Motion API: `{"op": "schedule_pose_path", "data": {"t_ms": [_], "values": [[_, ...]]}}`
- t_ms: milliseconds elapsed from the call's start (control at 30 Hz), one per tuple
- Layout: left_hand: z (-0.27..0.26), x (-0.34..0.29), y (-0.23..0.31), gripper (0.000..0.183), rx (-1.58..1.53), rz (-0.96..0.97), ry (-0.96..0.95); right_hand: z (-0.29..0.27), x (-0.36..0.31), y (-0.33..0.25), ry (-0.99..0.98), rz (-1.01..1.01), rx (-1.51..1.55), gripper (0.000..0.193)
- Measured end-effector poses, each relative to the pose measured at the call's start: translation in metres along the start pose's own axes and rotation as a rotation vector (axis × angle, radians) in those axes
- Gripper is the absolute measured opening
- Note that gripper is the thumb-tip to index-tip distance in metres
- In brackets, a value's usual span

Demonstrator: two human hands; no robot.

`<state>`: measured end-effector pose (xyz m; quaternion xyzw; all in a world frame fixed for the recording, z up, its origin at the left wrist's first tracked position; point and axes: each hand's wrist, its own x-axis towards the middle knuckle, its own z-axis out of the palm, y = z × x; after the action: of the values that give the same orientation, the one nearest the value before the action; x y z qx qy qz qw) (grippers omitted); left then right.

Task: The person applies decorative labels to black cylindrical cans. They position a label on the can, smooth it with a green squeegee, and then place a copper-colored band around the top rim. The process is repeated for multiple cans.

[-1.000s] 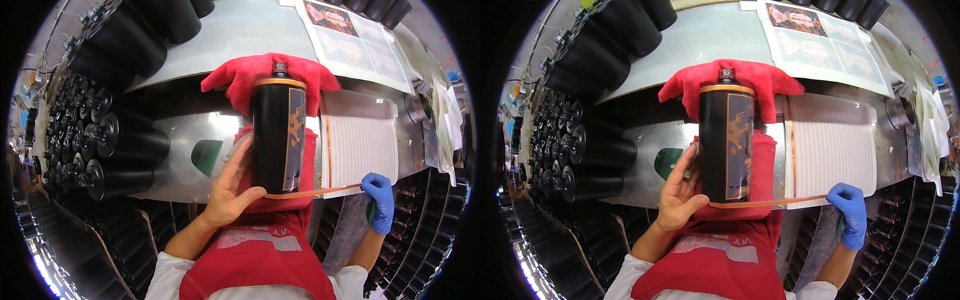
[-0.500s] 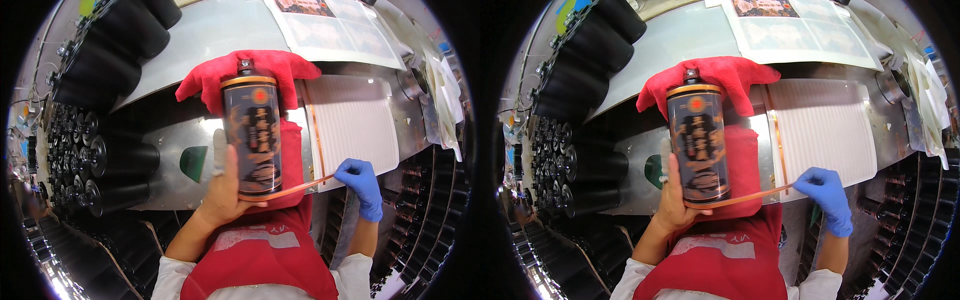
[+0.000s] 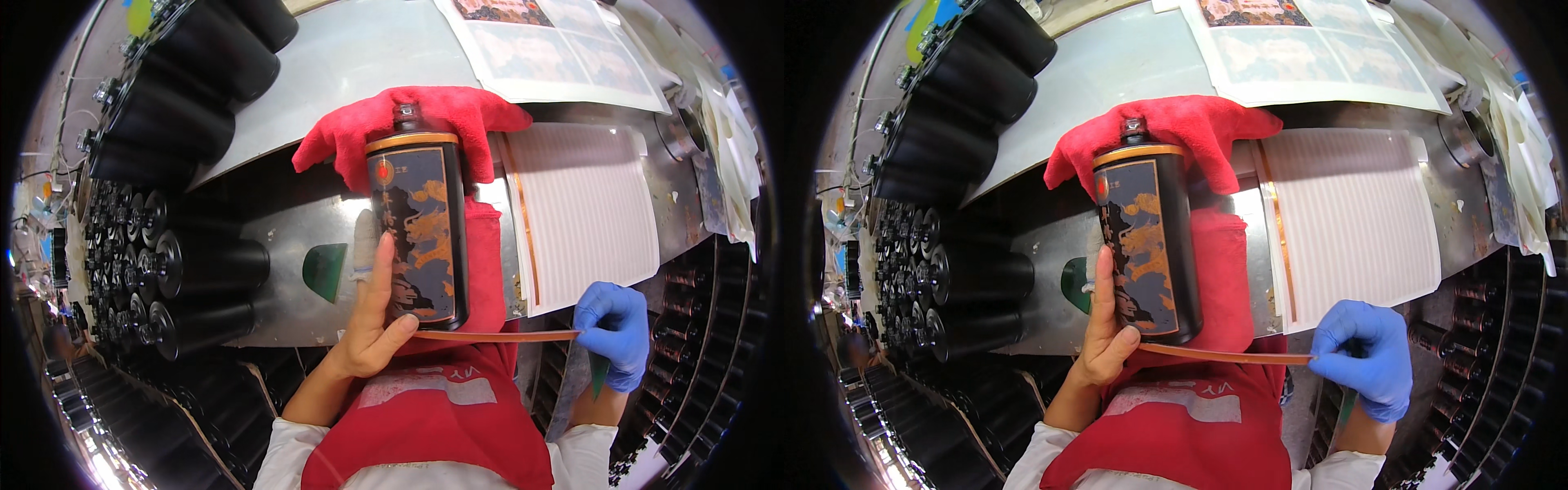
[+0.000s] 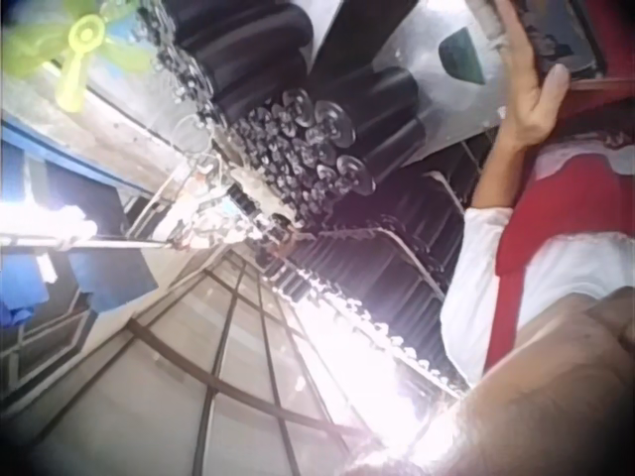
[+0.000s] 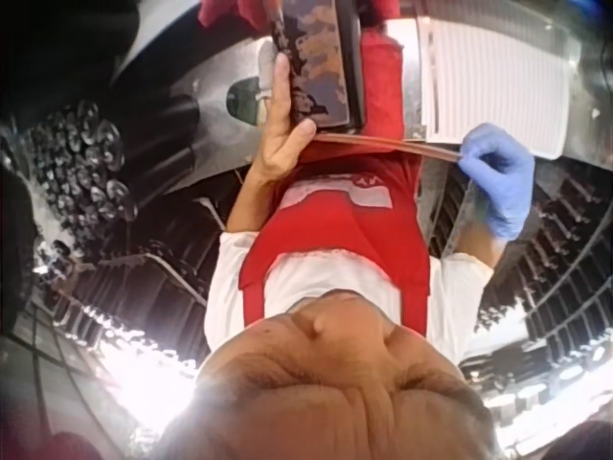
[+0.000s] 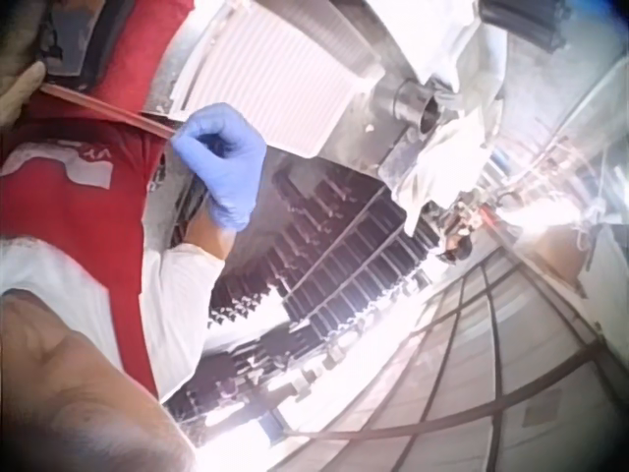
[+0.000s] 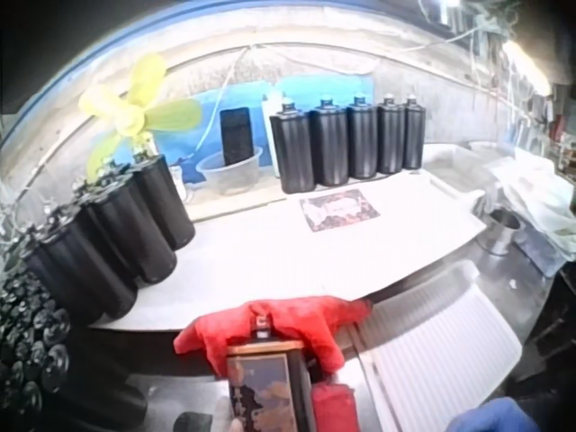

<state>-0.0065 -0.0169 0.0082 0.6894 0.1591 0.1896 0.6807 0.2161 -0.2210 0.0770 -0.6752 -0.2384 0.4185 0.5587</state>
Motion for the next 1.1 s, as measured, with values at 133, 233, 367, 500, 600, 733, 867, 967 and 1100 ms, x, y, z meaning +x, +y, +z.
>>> {"op": "schedule_pose_path", "data": {"t_ms": [133, 233, 367, 500, 600, 733, 867, 967, 1100], "values": [[0.005, 0.005, -0.001, 0.076, 0.014, 0.064, -0.020, 0.000, -0.001, -0.005, 0.051, -0.042, -0.008, 0.009], [0.007, 0.004, -0.006, 0.077, 0.081, 0.088, -0.020, -0.006, 0.001, 0.006, 0.091, -0.021, -0.044, 0.009], [0.007, 0.003, -0.006, 0.079, 0.144, 0.085, -0.022, -0.007, 0.005, 0.012, 0.100, 0.070, -0.094, 0.007], [0.007, 0.002, -0.004, 0.082, 0.080, 0.067, -0.024, -0.008, 0.009, 0.024, 0.085, 0.100, -0.094, 0.006], [0.006, 0.003, -0.004, 0.084, 0.089, 0.079, -0.028, -0.010, 0.017, 0.029, 0.045, 0.184, -0.108, 0.006], [0.007, 0.004, -0.002, 0.088, 0.096, 0.061, -0.025, -0.009, 0.025, 0.040, 0.030, 0.264, -0.145, 0.006], [0.008, 0.004, 0.003, 0.099, -0.028, 0.039, -0.018, -0.003, 0.034, 0.051, -0.002, 0.324, -0.121, 0.008], [0.009, 0.007, 0.007, 0.119, 0.003, 0.110, 0.015, 0.003, 0.038, 0.055, -0.008, 0.339, -0.125, 0.009], [0.020, 0.013, 0.031, 0.111, 0.758, 0.337, -0.017, 0.003, 0.040, 0.066, -0.017, 0.312, -0.131, 0.011]]}}
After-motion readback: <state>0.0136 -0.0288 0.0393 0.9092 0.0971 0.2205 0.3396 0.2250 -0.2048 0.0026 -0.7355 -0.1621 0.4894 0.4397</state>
